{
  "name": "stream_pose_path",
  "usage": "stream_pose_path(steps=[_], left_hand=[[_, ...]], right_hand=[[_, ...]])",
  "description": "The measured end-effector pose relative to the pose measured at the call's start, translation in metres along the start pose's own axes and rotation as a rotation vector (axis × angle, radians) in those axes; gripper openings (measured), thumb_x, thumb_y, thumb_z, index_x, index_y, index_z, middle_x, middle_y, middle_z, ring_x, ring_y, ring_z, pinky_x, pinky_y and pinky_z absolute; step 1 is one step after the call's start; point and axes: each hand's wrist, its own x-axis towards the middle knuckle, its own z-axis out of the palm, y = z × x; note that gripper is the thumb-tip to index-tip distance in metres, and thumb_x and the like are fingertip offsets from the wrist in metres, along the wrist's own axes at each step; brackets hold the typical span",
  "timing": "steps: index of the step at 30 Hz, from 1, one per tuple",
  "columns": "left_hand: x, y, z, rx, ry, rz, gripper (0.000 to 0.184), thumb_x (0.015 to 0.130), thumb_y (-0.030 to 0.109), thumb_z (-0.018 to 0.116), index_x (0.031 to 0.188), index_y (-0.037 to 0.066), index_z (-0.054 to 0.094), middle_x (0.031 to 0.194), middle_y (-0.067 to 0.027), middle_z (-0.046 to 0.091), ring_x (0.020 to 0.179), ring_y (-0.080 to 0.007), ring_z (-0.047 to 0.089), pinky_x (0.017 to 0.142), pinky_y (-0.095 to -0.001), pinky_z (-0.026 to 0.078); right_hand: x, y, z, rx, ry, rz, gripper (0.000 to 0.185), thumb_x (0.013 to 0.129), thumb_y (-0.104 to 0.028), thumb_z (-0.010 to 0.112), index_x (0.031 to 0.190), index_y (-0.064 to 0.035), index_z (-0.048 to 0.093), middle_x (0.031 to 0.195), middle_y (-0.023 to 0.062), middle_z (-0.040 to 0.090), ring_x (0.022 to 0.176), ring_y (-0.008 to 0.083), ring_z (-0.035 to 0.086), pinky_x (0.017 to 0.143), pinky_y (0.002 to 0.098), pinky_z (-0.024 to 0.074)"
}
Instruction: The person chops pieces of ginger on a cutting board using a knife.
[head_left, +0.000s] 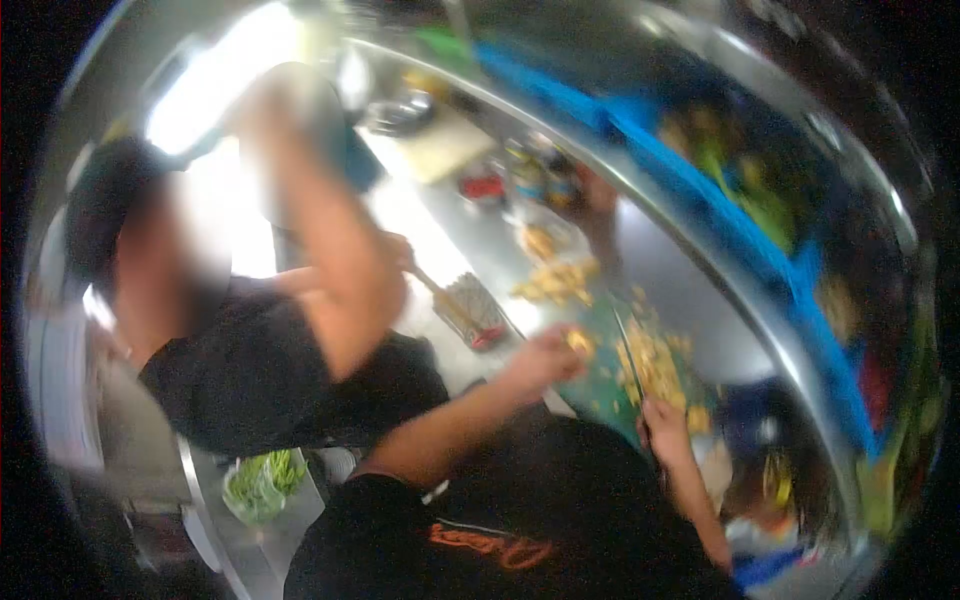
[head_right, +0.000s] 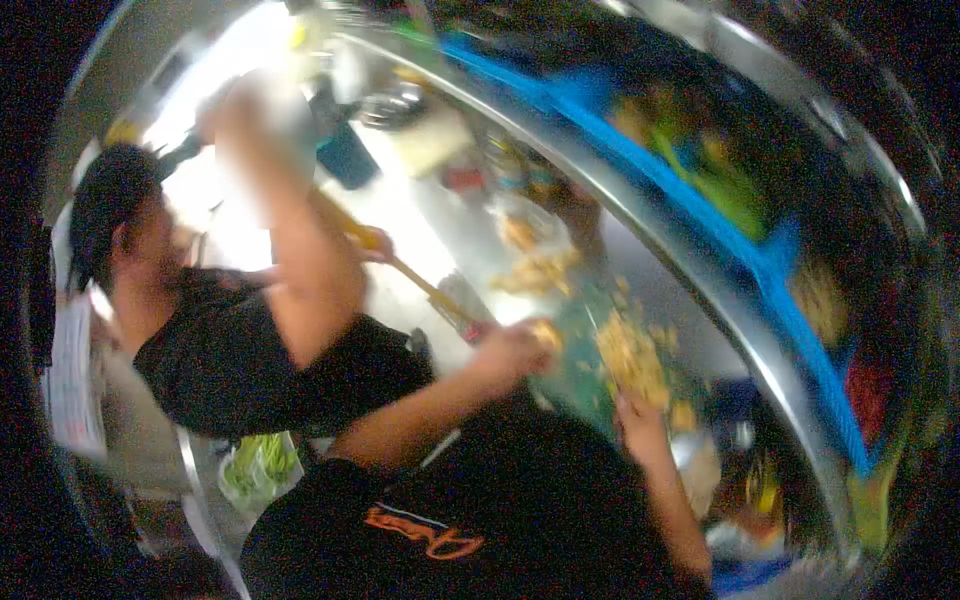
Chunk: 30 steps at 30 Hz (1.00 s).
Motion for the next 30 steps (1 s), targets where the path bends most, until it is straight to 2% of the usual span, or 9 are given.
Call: stream_pose_path(steps=[1, 3, 4, 6, 10, 18, 21, 27, 30], left_hand=[[0.004, -0.001, -0.003, -0.009, 0.008, -0.024, 0.045, 0.094, 0.007, 0.069, 0.136, 0.002, 0.051, 0.100, -0.0104, 0.069, 0.083, -0.0204, 0.067, 0.072, -0.0330, 0.054], [0.010, -0.007, -0.010, 0.104, -0.041, 0.140, 0.045, 0.094, 0.006, 0.068, 0.136, 0.000, 0.051, 0.103, -0.0123, 0.068, 0.086, -0.0213, 0.067, 0.076, -0.0336, 0.055], [0.013, -0.007, -0.010, 0.101, -0.045, 0.177, 0.045, 0.094, 0.005, 0.067, 0.135, -0.001, 0.051, 0.104, -0.0132, 0.068, 0.088, -0.0218, 0.067, 0.078, -0.0340, 0.055], [0.006, 0.013, 0.004, -0.115, 0.041, 0.044, 0.042, 0.094, 0.004, 0.067, 0.133, -0.004, 0.053, 0.107, -0.0149, 0.066, 0.089, -0.0228, 0.067, 0.081, -0.0351, 0.056], [0.006, 0.015, 0.001, -0.142, 0.016, 0.054, 0.042, 0.094, 0.001, 0.065, 0.133, -0.005, 0.053, 0.112, -0.0156, 0.066, 0.094, -0.0252, 0.067, 0.085, -0.0376, 0.055], [0.009, 0.015, 0.009, -0.100, -0.002, 0.052, 0.036, 0.099, 0.008, 0.063, 0.131, -0.006, 0.055, 0.121, -0.0136, 0.065, 0.105, -0.0238, 0.065, 0.086, -0.0343, 0.053], [0.008, 0.008, 0.012, -0.172, 0.018, 0.057, 0.037, 0.099, 0.011, 0.064, 0.130, -0.007, 0.056, 0.121, -0.0133, 0.065, 0.108, -0.0243, 0.065, 0.086, -0.0346, 0.053], [0.001, 0.003, 0.024, -0.268, 0.094, 0.021, 0.033, 0.097, 0.012, 0.061, 0.125, -0.006, 0.057, 0.117, -0.0138, 0.065, 0.103, -0.0246, 0.065, 0.085, -0.0354, 0.054], [-0.001, -0.003, 0.021, -0.429, 0.063, 0.026, 0.031, 0.097, 0.010, 0.060, 0.123, -0.006, 0.058, 0.112, -0.0137, 0.066, 0.098, -0.0247, 0.066, 0.083, -0.0355, 0.054]], right_hand=[[-0.003, -0.011, 0.001, -0.030, 0.000, -0.056, 0.039, 0.107, -0.025, 0.051, 0.134, 0.0023, 0.061, 0.069, 0.0018, 0.058, 0.054, 0.0111, 0.053, 0.050, 0.0277, 0.0434], [-0.011, -0.029, 0.002, -0.024, 0.012, 0.000, 0.040, 0.107, -0.024, 0.051, 0.139, 0.0002, 0.058, 0.073, 0.0004, 0.057, 0.057, 0.0097, 0.052, 0.052, 0.0265, 0.0441], [-0.014, -0.033, 0.000, -0.028, 0.013, -0.014, 0.041, 0.106, -0.026, 0.054, 0.139, -0.0013, 0.059, 0.083, 0.0031, 0.062, 0.068, 0.0120, 0.057, 0.063, 0.0283, 0.0472], [-0.018, -0.040, -0.003, -0.041, -0.002, -0.064, 0.044, 0.104, -0.030, 0.058, 0.140, -0.0044, 0.059, 0.104, 0.0086, 0.073, 0.090, 0.0167, 0.066, 0.086, 0.0319, 0.0535], [-0.029, -0.059, 0.003, -0.045, -0.006, -0.040, 0.045, 0.103, -0.031, 0.059, 0.141, -0.0057, 0.058, 0.129, 0.0169, 0.069, 0.116, 0.0247, 0.065, 0.103, 0.0357, 0.0481], [-0.033, -0.097, 0.013, -0.227, -0.029, -0.118, 0.046, 0.101, -0.034, 0.060, 0.140, -0.0097, 0.059, 0.135, 0.0185, 0.065, 0.125, 0.0334, 0.063, 0.106, 0.0393, 0.0477], [-0.028, -0.090, 0.019, -0.278, 0.014, -0.238, 0.045, 0.100, -0.028, 0.064, 0.141, -0.0107, 0.059, 0.125, 0.0164, 0.070, 0.107, 0.0232, 0.069, 0.094, 0.0338, 0.0514], [-0.022, -0.085, 0.023, -0.342, 0.021, -0.265, 0.043, 0.100, -0.027, 0.065, 0.139, -0.0101, 0.061, 0.121, 0.0166, 0.071, 0.106, 0.0258, 0.070, 0.094, 0.0343, 0.0516], [-0.019, -0.071, 0.025, -0.298, 0.036, -0.317, 0.044, 0.100, -0.036, 0.061, 0.138, -0.0138, 0.062, 0.123, 0.0203, 0.069, 0.112, 0.0369, 0.068, 0.097, 0.0435, 0.0526]])
